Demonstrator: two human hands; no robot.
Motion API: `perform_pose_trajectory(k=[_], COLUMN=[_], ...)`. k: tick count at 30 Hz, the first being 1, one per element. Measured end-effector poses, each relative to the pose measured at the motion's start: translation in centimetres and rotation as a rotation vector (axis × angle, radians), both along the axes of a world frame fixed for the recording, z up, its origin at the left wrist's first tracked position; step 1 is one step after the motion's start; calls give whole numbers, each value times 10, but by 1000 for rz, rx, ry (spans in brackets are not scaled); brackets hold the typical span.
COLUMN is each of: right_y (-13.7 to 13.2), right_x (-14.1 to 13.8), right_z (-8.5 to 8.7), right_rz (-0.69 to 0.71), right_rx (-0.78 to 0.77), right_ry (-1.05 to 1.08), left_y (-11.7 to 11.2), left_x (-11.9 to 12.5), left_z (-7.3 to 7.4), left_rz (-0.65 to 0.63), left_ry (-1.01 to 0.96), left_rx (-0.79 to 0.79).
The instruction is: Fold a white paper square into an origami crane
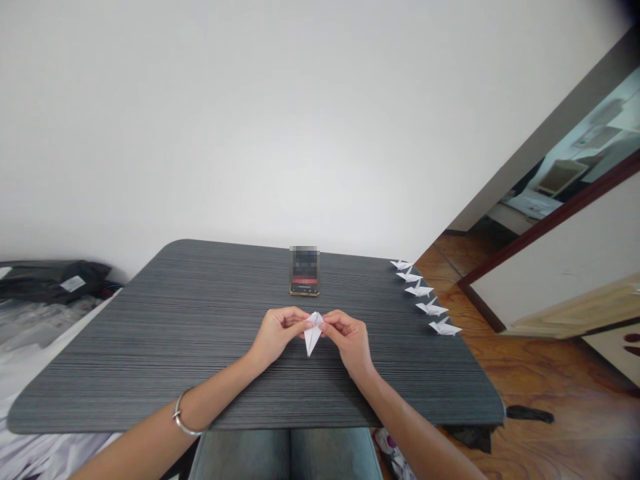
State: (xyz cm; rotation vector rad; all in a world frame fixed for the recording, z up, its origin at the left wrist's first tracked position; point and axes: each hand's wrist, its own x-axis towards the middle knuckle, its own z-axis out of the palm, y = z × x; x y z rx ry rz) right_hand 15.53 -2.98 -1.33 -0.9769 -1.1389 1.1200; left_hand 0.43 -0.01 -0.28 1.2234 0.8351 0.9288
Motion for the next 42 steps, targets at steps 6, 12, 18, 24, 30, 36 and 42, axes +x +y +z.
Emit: perform_pose_trajectory(k=[6,12,18,24,30,36,42], right_y=[0,1,0,1,2,-2,-4], right_x=[-1,-1,-1,-1,1,0,-2], right_z=[1,0,-2,-2,-5,0,6], right_rz=[-2,-22,-14,11,-23,-53,-27], right_rx=[-73,-123,-140,-148,-129,7,91], right_ry=[-15,35,32,30,-3,-195,-272], left_y=[-1,-3,-2,-2,1,1,-4], left_x=[2,5,2,3,2,1,0], left_z=[2,4,4,0,0,-1,0], left_rz=[16,33,56,30,-1,-14,17], left_ry=[-38,-65,9,-16,-62,1,118], left_rx=[-6,-35,1,-6,-92,-64,95])
